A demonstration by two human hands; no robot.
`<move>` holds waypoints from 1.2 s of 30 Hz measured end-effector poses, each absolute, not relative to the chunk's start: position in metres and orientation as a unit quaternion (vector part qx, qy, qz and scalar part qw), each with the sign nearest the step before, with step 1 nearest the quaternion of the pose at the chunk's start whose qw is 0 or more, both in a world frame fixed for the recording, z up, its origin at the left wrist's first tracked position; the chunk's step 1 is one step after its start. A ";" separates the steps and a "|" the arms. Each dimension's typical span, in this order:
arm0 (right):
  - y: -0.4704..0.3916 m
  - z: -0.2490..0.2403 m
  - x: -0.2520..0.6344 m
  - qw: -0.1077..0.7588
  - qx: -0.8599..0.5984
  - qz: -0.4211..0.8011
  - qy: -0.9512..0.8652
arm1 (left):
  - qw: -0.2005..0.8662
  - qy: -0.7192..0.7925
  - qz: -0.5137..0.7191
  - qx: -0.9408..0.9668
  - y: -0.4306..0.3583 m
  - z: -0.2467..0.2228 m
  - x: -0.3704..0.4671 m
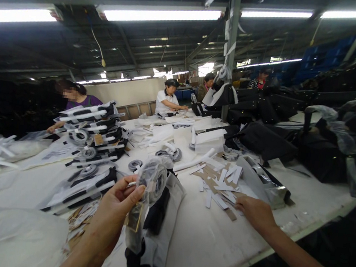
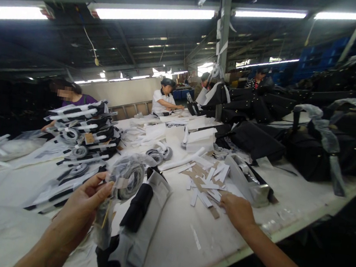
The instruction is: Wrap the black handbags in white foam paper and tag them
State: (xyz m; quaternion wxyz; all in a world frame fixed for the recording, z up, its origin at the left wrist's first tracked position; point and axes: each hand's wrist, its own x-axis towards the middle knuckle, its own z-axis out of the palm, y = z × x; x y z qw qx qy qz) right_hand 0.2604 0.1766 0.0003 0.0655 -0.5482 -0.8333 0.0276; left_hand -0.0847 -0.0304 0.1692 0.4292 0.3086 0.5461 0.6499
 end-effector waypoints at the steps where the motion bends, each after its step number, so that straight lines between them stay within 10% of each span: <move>1: 0.177 0.000 0.261 0.066 -0.547 0.033 -0.834 | 0.428 0.545 0.651 0.309 -0.031 0.169 -0.084; 6: 0.174 0.025 0.247 0.148 -0.545 0.053 -0.824 | 0.414 0.549 0.651 0.321 -0.032 0.173 -0.081; 10: 0.146 0.080 0.204 0.280 -0.424 0.352 -0.786 | 0.408 0.550 0.651 0.327 -0.033 0.178 -0.078; 36: 0.092 0.163 0.091 0.201 -0.111 0.688 -0.689 | 0.360 0.579 0.605 0.412 -0.036 0.187 -0.071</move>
